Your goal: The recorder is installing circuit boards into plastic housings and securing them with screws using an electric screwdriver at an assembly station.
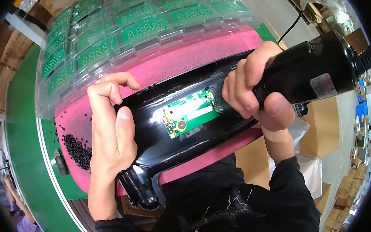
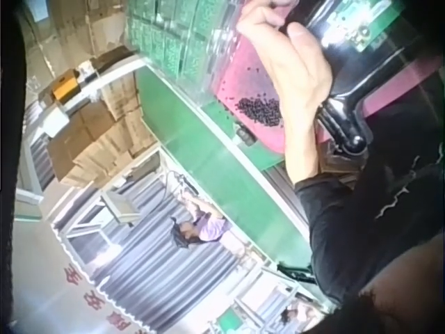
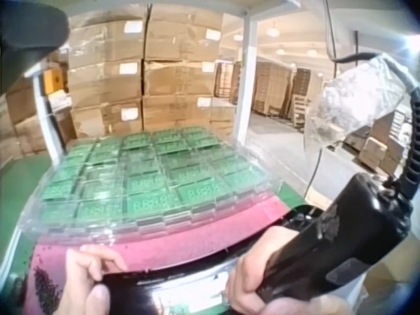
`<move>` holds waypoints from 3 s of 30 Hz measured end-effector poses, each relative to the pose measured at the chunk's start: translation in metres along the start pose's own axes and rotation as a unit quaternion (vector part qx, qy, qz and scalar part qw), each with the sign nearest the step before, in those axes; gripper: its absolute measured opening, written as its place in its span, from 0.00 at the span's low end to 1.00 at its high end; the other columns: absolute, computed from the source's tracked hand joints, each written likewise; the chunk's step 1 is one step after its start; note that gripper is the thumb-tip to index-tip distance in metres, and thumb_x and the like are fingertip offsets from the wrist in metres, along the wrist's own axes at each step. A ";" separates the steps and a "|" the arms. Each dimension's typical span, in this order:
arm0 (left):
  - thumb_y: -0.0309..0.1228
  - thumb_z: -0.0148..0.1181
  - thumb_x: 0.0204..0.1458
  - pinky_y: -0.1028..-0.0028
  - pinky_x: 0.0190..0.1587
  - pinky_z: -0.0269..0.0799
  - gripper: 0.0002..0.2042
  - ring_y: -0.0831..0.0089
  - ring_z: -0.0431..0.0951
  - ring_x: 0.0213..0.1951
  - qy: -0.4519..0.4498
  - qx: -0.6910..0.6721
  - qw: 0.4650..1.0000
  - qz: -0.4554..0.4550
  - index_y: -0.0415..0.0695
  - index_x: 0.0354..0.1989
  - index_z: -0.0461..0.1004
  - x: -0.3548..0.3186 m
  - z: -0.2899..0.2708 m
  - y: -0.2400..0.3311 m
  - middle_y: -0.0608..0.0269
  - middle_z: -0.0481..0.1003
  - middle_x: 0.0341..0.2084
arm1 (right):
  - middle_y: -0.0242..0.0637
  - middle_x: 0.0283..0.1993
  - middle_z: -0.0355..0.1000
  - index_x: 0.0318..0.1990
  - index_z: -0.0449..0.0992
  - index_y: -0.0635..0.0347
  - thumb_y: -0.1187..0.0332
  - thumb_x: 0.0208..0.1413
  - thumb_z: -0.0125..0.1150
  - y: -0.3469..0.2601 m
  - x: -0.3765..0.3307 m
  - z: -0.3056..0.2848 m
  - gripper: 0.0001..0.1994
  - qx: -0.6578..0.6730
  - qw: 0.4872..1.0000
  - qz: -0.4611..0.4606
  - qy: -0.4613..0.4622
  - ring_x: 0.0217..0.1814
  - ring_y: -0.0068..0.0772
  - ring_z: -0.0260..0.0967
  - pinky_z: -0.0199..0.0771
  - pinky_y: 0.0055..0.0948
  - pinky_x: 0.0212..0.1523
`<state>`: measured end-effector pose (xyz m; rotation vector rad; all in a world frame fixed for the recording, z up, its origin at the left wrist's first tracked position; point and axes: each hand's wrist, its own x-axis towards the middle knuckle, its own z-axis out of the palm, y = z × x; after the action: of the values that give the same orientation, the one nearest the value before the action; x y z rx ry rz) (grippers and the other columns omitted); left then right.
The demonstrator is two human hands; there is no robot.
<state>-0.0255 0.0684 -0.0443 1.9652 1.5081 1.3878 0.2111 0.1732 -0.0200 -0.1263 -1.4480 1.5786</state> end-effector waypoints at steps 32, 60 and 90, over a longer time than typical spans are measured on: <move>0.20 0.58 0.50 0.54 0.30 0.63 0.04 0.40 0.71 0.29 -0.212 0.275 0.937 -0.028 0.33 0.31 0.70 0.007 0.000 0.035 0.43 0.69 0.24 | 0.38 0.10 0.59 0.11 0.64 0.58 0.63 0.38 0.60 -0.093 -0.047 0.053 0.14 -0.357 0.900 -0.226 -0.107 0.14 0.42 0.61 0.58 0.35 0.16; 0.36 0.55 0.60 0.62 0.42 0.73 0.15 0.62 0.77 0.37 0.232 0.229 0.941 0.090 0.34 0.42 0.77 -0.063 -0.116 -0.016 0.48 0.78 0.34 | 0.53 0.73 0.43 0.63 0.59 0.62 0.54 0.49 0.70 0.059 -0.529 -0.273 0.38 -0.397 0.163 0.559 0.710 0.75 0.53 0.44 0.56 0.57 0.66; 0.30 0.58 0.59 0.57 0.49 0.71 0.07 0.52 0.75 0.43 0.158 0.096 0.982 -0.043 0.38 0.39 0.77 -0.083 -0.006 0.070 0.47 0.74 0.39 | 0.44 0.29 0.77 0.35 0.79 0.64 0.72 0.60 0.51 -0.303 -0.315 -0.218 0.10 -0.856 0.281 -0.102 0.422 0.31 0.40 0.76 0.74 0.37 0.33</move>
<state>0.0111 -0.0333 -0.0326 1.8216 1.9093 1.6306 0.6867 0.0675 0.0060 -1.6027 -1.3214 -1.0012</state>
